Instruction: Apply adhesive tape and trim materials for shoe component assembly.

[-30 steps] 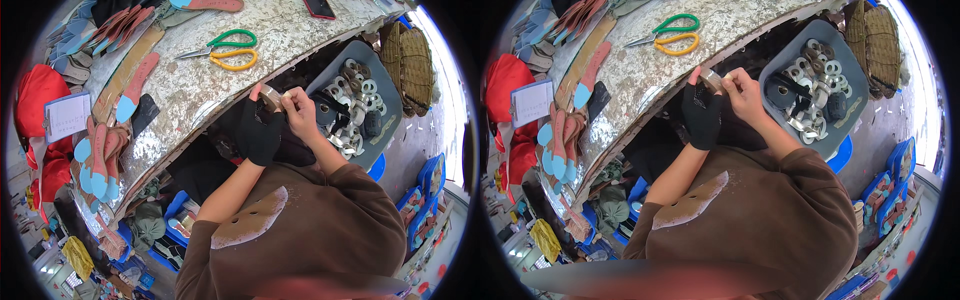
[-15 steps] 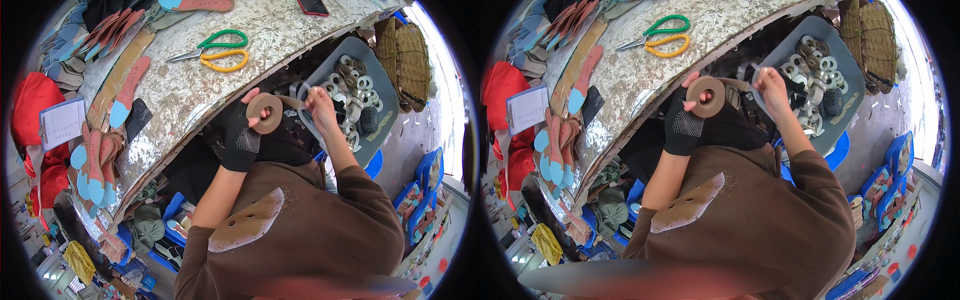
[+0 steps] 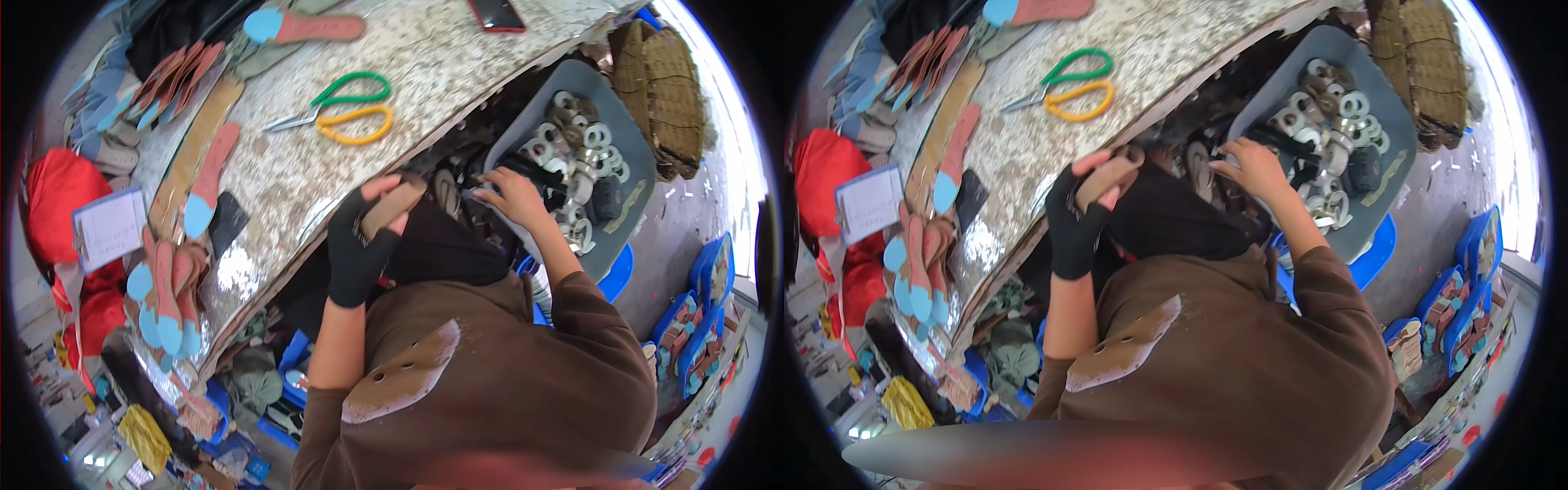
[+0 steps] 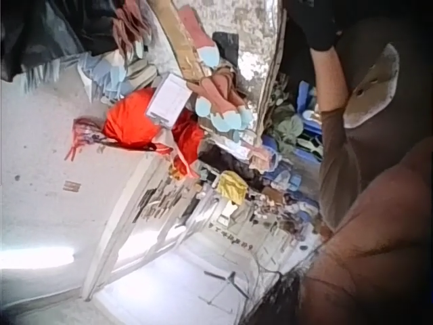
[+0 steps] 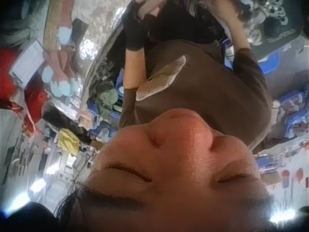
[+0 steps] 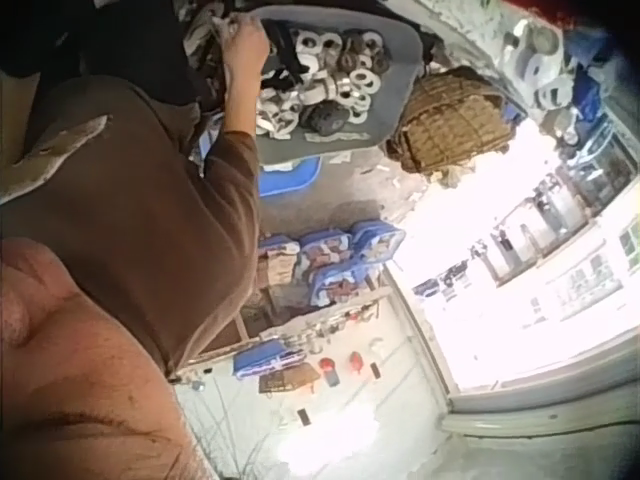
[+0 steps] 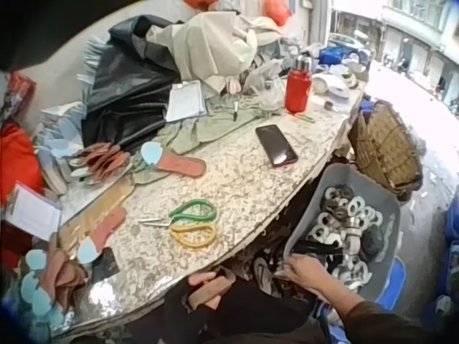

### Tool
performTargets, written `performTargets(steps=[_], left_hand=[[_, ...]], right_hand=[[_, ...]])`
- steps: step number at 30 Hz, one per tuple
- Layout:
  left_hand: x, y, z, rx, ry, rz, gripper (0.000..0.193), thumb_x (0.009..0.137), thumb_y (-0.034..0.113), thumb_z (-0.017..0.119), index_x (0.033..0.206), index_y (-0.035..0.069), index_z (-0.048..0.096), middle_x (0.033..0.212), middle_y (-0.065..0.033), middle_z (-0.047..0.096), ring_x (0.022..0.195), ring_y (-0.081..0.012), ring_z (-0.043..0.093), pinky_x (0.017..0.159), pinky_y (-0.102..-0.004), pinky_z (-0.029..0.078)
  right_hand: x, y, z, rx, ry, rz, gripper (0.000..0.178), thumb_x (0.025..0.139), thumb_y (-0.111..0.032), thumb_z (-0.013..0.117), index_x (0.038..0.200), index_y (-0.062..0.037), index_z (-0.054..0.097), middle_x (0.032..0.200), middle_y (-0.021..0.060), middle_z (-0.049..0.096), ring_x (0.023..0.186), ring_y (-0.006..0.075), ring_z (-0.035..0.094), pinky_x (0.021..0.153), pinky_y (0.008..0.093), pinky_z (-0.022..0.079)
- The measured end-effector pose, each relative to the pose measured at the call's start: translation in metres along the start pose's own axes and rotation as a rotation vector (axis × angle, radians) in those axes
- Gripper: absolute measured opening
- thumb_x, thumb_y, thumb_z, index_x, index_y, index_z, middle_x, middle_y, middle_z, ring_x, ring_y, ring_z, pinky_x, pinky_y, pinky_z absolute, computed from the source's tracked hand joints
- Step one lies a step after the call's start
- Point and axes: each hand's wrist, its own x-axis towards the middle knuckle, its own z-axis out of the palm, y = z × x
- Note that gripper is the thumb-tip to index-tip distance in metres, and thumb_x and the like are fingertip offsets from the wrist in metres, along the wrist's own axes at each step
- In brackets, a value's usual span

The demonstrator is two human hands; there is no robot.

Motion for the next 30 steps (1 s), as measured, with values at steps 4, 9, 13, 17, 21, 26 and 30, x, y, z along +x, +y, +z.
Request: performTargets(steps=[4,9,13,17,21,26,30], left_hand=[[0.004,0.019,-0.007,0.521,-0.190,0.261,0.038,0.076,0.008,0.071,0.114,0.006,0.066,0.097,-0.0103,0.064,0.088,-0.0246,0.062,0.080,-0.0340,0.048],[-0.001,0.037,-0.030,0.549,-0.320,0.144,0.041,0.074,0.006,0.072,0.115,0.006,0.067,0.096,-0.0109,0.063,0.086,-0.0259,0.062,0.078,-0.0344,0.047],[-0.021,0.048,-0.057,0.251,-0.152,-0.160,0.041,0.073,0.008,0.074,0.112,0.000,0.066,0.099,-0.0121,0.063,0.089,-0.0226,0.062,0.080,-0.0329,0.047],[-0.034,0.055,-0.075,0.096,-0.077,-0.162,0.042,0.072,0.011,0.075,0.110,-0.004,0.065,0.103,-0.0152,0.063,0.092,-0.0220,0.061,0.082,-0.0320,0.046],[-0.039,0.063,-0.086,0.176,-0.077,-0.206,0.044,0.072,0.015,0.075,0.110,-0.005,0.064,0.105,-0.0167,0.062,0.092,-0.0223,0.062,0.082,-0.0310,0.046],[-0.040,0.068,-0.079,0.167,-0.021,-0.317,0.044,0.073,0.013,0.075,0.111,-0.005,0.063,0.103,-0.0152,0.062,0.090,-0.0205,0.061,0.082,-0.0305,0.046],[-0.038,0.067,-0.072,0.206,0.037,-0.350,0.043,0.074,0.011,0.076,0.112,-0.006,0.063,0.105,-0.0142,0.062,0.091,-0.0203,0.060,0.084,-0.0306,0.046]], right_hand=[[0.029,-0.013,-0.057,0.344,-0.040,0.172,0.016,0.085,-0.010,0.068,0.097,-0.0038,0.060,0.070,0.0117,0.063,0.069,0.0317,0.062,0.064,0.0352,0.049],[0.041,0.008,-0.051,0.532,-0.010,-0.171,0.017,0.079,0.006,0.059,0.093,-0.0024,0.063,0.090,0.0137,0.064,0.083,0.0277,0.065,0.072,0.0362,0.051],[0.048,0.012,-0.041,0.301,-0.024,-0.482,0.020,0.088,-0.028,0.068,0.091,-0.0089,0.067,0.087,0.0104,0.068,0.085,0.0325,0.064,0.075,0.0394,0.050],[0.086,0.061,-0.114,0.195,0.437,-0.134,0.017,0.082,-0.021,0.074,0.089,-0.0066,0.068,0.082,0.0097,0.066,0.078,0.0278,0.063,0.073,0.0383,0.049],[0.188,0.163,-0.222,-0.131,1.068,-0.109,0.017,0.089,-0.018,0.069,0.096,-0.0027,0.068,0.091,0.0092,0.066,0.076,0.0215,0.060,0.072,0.0298,0.048],[0.285,0.225,-0.284,-0.511,0.630,0.310,0.040,0.086,-0.037,0.069,0.111,-0.0055,0.065,0.120,0.0206,0.060,0.108,0.0318,0.061,0.094,0.0458,0.046],[0.301,0.256,-0.329,-0.539,0.356,0.365,0.044,0.097,-0.034,0.053,0.113,0.0055,0.062,0.120,0.0268,0.060,0.107,0.0388,0.059,0.092,0.0476,0.050]])
